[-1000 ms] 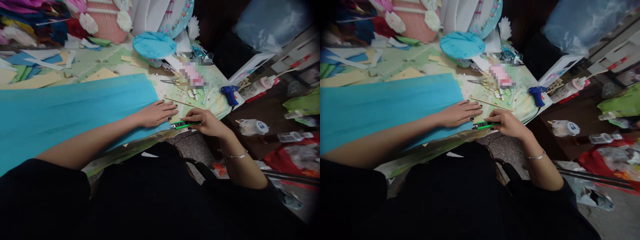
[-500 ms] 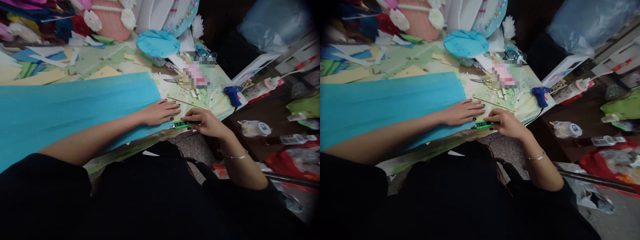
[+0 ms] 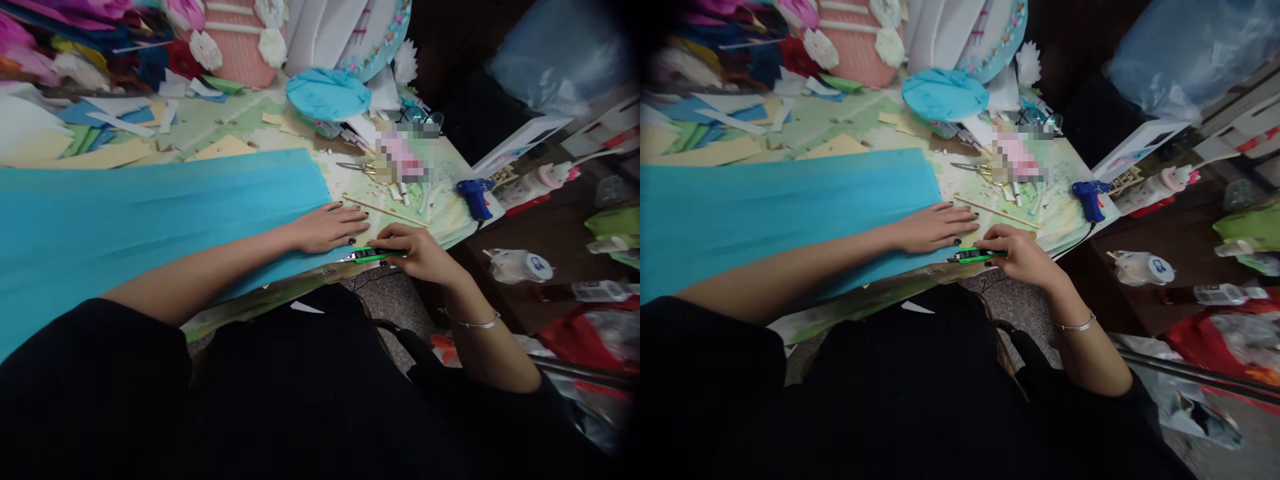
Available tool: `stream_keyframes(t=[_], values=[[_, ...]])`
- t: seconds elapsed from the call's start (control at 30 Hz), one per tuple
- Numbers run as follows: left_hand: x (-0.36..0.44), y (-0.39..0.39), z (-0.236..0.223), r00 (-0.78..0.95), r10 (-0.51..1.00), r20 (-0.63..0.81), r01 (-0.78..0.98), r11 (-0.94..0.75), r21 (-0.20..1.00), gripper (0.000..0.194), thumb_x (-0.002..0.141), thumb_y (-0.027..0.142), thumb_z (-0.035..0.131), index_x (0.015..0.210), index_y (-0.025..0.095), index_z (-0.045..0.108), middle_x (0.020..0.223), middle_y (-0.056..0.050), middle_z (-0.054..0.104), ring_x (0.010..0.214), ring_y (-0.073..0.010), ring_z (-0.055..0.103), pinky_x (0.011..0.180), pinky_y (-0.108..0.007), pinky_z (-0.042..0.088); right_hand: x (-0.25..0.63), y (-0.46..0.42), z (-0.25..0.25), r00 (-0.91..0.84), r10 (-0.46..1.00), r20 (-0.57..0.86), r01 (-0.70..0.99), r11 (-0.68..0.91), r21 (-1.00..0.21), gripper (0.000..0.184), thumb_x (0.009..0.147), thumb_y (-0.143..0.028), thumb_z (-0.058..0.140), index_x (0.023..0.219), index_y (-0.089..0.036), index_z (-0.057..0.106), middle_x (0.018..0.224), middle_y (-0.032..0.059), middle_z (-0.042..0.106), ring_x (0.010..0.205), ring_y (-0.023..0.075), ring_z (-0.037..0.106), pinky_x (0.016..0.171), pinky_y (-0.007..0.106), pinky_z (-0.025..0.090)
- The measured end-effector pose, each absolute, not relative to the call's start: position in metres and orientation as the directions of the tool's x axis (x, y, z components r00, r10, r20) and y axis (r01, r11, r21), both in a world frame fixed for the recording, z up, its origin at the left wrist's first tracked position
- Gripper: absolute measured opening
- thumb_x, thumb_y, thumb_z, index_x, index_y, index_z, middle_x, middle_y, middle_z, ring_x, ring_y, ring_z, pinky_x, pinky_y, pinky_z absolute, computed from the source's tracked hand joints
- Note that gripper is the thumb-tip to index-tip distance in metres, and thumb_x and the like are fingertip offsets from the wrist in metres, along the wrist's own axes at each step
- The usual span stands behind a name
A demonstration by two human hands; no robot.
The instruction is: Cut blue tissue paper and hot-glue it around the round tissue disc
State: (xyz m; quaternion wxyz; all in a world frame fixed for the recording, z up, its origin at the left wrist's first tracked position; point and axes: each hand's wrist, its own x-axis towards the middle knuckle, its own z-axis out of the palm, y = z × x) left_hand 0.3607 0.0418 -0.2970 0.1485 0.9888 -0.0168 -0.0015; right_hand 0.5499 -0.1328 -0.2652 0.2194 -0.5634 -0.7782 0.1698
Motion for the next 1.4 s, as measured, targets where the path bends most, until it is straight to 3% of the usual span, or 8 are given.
stream_keyframes(t=[0.7, 1.13, 1.27, 1.4], values=[[0.362, 0.042, -0.301, 1.0, -0.022, 0.011, -0.024, -0.965, 0.261, 0.053, 0.1, 0.044, 0.03, 0.149, 0.025, 0.033, 0.16, -0.005, 0.027, 0.149, -0.0204, 0.018, 0.121, -0.042, 0.011, 0.53, -0.131, -0.269, -0.282, 0.948, 0.149, 0.802, 0.318, -0.505, 0.037, 0.085, -0.015, 0.058, 0.12, -0.02, 0.07, 0.101, 0.0113, 0.065, 0.093, 0.0234, 0.061, 0.081, 0.039, 0.049], [0.361, 0.039, -0.297, 1.0, -0.012, 0.019, -0.017, -0.962, 0.273, 0.051, 0.1, 0.044, 0.03, 0.149, 0.03, 0.032, 0.159, -0.003, 0.028, 0.149, -0.0186, 0.018, 0.121, -0.041, 0.013, 0.53, -0.141, -0.263, -0.272, 0.944, 0.184, 0.82, 0.328, -0.47, 0.035, 0.085, -0.015, 0.056, 0.117, -0.019, 0.07, 0.101, 0.0121, 0.064, 0.094, 0.024, 0.06, 0.081, 0.04, 0.049], [0.361, 0.039, -0.296, 0.999, -0.008, 0.036, -0.019, -0.945, 0.327, 0.048, 0.099, 0.041, 0.033, 0.146, 0.028, 0.038, 0.158, -0.003, 0.032, 0.148, -0.0187, 0.022, 0.121, -0.043, 0.015, 0.53, -0.141, -0.265, -0.268, 0.945, 0.189, 0.817, 0.327, -0.475, 0.035, 0.085, -0.014, 0.057, 0.117, -0.016, 0.07, 0.101, 0.0133, 0.064, 0.095, 0.0254, 0.061, 0.081, 0.041, 0.05], [0.354, 0.046, -0.295, 0.983, 0.041, 0.178, -0.052, -0.87, 0.491, 0.04, 0.098, 0.031, 0.035, 0.13, 0.023, 0.057, 0.143, -0.006, 0.053, 0.139, -0.0167, 0.041, 0.116, -0.039, 0.033, 0.535, -0.146, -0.264, -0.233, 0.955, 0.185, 0.825, 0.295, -0.483, 0.035, 0.085, -0.014, 0.057, 0.117, -0.021, 0.07, 0.101, 0.0116, 0.064, 0.092, 0.0245, 0.061, 0.079, 0.04, 0.049]])
